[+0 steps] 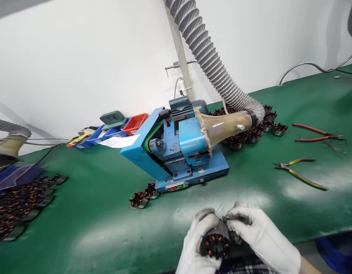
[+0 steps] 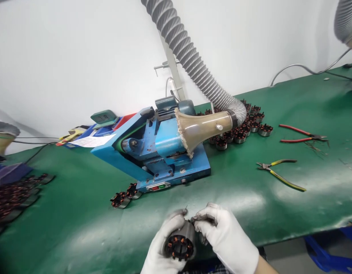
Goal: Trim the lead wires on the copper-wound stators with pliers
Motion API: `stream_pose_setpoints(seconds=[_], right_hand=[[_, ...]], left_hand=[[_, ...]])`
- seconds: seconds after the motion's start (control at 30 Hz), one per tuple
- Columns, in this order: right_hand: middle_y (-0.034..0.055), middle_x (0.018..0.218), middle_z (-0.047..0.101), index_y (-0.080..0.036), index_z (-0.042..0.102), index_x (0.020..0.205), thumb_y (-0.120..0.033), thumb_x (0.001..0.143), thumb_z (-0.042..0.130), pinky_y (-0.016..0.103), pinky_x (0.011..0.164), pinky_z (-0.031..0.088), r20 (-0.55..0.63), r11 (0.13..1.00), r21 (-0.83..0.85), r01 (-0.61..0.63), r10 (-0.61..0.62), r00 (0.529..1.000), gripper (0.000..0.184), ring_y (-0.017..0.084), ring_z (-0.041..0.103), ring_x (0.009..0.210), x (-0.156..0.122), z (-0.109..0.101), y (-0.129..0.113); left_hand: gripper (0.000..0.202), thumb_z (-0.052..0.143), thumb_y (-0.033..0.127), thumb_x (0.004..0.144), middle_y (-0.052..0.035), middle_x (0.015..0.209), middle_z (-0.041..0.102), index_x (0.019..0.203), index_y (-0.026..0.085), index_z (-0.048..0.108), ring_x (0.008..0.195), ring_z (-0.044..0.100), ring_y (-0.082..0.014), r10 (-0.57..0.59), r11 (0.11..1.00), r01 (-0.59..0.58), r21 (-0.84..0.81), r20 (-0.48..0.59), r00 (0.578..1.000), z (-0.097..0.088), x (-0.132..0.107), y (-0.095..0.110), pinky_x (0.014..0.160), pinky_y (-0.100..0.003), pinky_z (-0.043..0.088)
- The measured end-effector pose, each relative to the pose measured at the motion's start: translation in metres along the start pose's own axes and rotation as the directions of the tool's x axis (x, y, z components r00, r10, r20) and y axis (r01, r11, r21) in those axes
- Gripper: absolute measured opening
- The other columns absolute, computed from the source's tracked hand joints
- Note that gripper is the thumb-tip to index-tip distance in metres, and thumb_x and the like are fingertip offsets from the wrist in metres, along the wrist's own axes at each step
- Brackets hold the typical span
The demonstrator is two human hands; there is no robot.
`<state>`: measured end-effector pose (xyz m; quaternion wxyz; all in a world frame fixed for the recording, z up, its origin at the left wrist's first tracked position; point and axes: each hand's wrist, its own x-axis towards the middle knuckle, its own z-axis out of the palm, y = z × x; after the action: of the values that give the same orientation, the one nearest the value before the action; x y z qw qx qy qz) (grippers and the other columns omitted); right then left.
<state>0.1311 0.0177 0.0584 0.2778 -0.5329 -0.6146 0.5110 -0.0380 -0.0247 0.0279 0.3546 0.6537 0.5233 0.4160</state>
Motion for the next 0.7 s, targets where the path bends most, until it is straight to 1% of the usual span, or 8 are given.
stream_pose_setpoints(seconds=[0.1, 0.17, 0.27, 0.33, 0.47, 0.57, 0.63, 0.7], right_hand=[[0.0057, 0.073, 0.060, -0.018, 0.064, 0.076, -0.025, 0.083, 0.041, 0.028, 0.067, 0.046, -0.119, 0.971, -0.152, 0.185, -0.204, 0.972, 0.025, 0.016, 0.057, 0.069, 0.000, 0.007, 0.014], [0.0071, 0.076, 0.060, -0.017, 0.063, 0.079, -0.024, 0.084, 0.039, 0.030, 0.070, 0.047, -0.162, 0.961, -0.175, 0.213, -0.242, 0.957, 0.025, 0.017, 0.057, 0.072, 0.001, 0.011, 0.021], [0.0039, 0.066, 0.054, -0.015, 0.055, 0.072, -0.034, 0.081, 0.043, 0.028, 0.061, 0.046, 0.020, 0.997, 0.068, -0.048, 0.047, 0.999, 0.024, 0.015, 0.053, 0.062, 0.006, 0.014, 0.027], [-0.0015, 0.056, 0.043, -0.016, 0.046, 0.069, -0.042, 0.081, 0.041, 0.025, 0.052, 0.044, 0.260, 0.958, 0.160, -0.236, 0.190, 0.947, 0.029, 0.012, 0.046, 0.051, 0.012, 0.013, 0.030], [0.0007, 0.061, 0.046, -0.012, 0.051, 0.075, -0.030, 0.081, 0.041, 0.024, 0.049, 0.042, 0.377, 0.979, -0.008, -0.205, 0.193, 0.906, 0.021, 0.011, 0.045, 0.050, 0.024, 0.008, 0.033], [0.0076, 0.076, 0.055, -0.012, 0.061, 0.077, -0.008, 0.073, 0.047, 0.027, 0.061, 0.043, 0.374, 0.977, -0.211, -0.017, 0.097, 0.922, 0.016, 0.016, 0.053, 0.066, 0.029, -0.001, 0.022], [0.0099, 0.081, 0.058, -0.012, 0.065, 0.079, 0.001, 0.070, 0.046, 0.028, 0.062, 0.042, 0.461, 0.827, -0.512, 0.233, 0.035, 0.887, 0.025, 0.018, 0.056, 0.068, 0.031, -0.012, 0.014], [0.0105, 0.080, 0.060, -0.013, 0.068, 0.085, 0.005, 0.068, 0.046, 0.028, 0.057, 0.041, 0.553, 0.544, -0.711, 0.445, 0.042, 0.832, 0.033, 0.019, 0.057, 0.064, 0.034, -0.030, 0.014]], left_hand=[[0.013, 0.062, 0.020, 0.074, -0.0042, 0.094, 0.060, 0.087, 0.022, 0.062, 0.087, 0.062, -0.0190, 0.026, 0.975, 0.003, -0.222, 0.128, 0.991, 0.003, 0.008, -0.005, 0.072, -0.028, 0.054], [0.011, 0.058, 0.014, 0.076, -0.0044, 0.096, 0.058, 0.083, 0.022, 0.061, 0.088, 0.061, -0.0179, 0.155, 0.982, -0.148, -0.118, 0.055, 0.986, 0.007, 0.011, -0.010, 0.072, -0.026, 0.053], [0.039, 0.054, 0.006, 0.072, -0.0102, 0.110, 0.051, 0.110, 0.019, 0.056, 0.101, 0.055, -0.0208, 0.424, 0.848, -0.365, 0.384, -0.079, 0.902, 0.013, 0.008, -0.021, 0.081, -0.030, 0.051], [0.052, 0.047, 0.000, 0.069, -0.0109, 0.110, 0.052, 0.118, 0.017, 0.050, 0.107, 0.051, -0.0209, 0.514, 0.736, -0.405, 0.542, -0.059, 0.856, 0.016, 0.005, -0.027, 0.086, -0.033, 0.049], [0.045, 0.056, 0.005, 0.061, -0.0063, 0.104, 0.059, 0.104, 0.020, 0.053, 0.118, 0.044, -0.0257, 0.136, 0.903, -0.136, 0.408, 0.029, 0.990, 0.018, 0.006, -0.031, 0.093, -0.041, 0.045], [0.046, 0.070, 0.014, 0.053, -0.0051, 0.104, 0.060, 0.096, 0.022, 0.057, 0.119, 0.043, -0.0289, -0.118, 0.941, 0.073, 0.331, 0.118, 0.986, 0.015, 0.012, -0.029, 0.095, -0.044, 0.043], [0.045, 0.072, 0.015, 0.053, -0.0046, 0.108, 0.059, 0.096, 0.023, 0.059, 0.120, 0.042, -0.0285, -0.149, 0.941, 0.093, 0.326, 0.151, 0.977, 0.011, 0.016, -0.028, 0.098, -0.045, 0.040], [0.045, 0.073, 0.015, 0.053, -0.0048, 0.111, 0.059, 0.096, 0.023, 0.059, 0.120, 0.043, -0.0281, -0.155, 0.939, 0.093, 0.331, 0.164, 0.974, 0.008, 0.018, -0.027, 0.098, -0.045, 0.039]])
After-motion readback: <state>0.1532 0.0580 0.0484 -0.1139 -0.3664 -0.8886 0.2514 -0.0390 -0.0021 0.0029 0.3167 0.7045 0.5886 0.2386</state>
